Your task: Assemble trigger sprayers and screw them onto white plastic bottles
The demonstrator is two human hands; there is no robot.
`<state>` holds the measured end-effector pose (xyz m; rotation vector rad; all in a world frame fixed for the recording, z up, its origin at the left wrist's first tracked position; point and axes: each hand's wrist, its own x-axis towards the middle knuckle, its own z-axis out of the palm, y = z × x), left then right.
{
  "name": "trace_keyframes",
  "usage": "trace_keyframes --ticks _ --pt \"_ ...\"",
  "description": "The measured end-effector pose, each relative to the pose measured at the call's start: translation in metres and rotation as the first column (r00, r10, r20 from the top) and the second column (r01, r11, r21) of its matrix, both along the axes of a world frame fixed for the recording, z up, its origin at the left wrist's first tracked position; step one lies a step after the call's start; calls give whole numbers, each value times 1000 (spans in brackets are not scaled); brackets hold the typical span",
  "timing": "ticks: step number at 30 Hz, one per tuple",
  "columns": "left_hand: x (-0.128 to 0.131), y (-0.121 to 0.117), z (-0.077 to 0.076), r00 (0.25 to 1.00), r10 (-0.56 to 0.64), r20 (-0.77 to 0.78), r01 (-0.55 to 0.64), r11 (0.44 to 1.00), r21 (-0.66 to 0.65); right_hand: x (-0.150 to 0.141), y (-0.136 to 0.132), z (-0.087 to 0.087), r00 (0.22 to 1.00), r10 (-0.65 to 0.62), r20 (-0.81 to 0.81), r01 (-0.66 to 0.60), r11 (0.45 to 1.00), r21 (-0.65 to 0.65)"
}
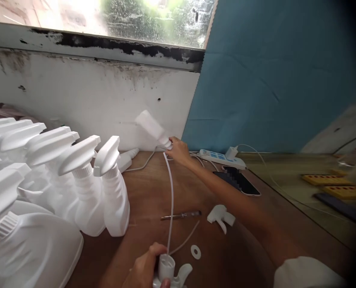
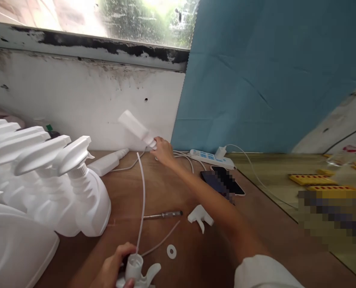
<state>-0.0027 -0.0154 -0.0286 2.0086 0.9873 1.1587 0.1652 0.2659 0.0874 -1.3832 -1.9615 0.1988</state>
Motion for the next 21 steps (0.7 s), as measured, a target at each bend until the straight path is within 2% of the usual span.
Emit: trace_keyframes --ticks 2,4,9,12,15,21 --pt "0 2 1 999 -36 16 36 999 28 21 -24 5 982 -34 -185 23 998 -60" --pt "0 3 2 998 -60 4 60 997 44 31 -48 10 928 -31 -372 -12 994 -113" --pt "-5 5 6 984 -164 -68 170 981 91 33 -95 31 692 40 -721 -206 968 -144" --pt "-8 6 11 972 -210 -101 217 974 66 31 -110 44 566 61 -822 -288 949 -128" --pt "-7 5 16 967 -227 -114 232 972 32 29 -119 51 490 70 -869 -332 937 -112" --pt "-7 5 15 972 -188 -141 199 978 66 24 -129 57 460 92 -883 -376 921 -99"
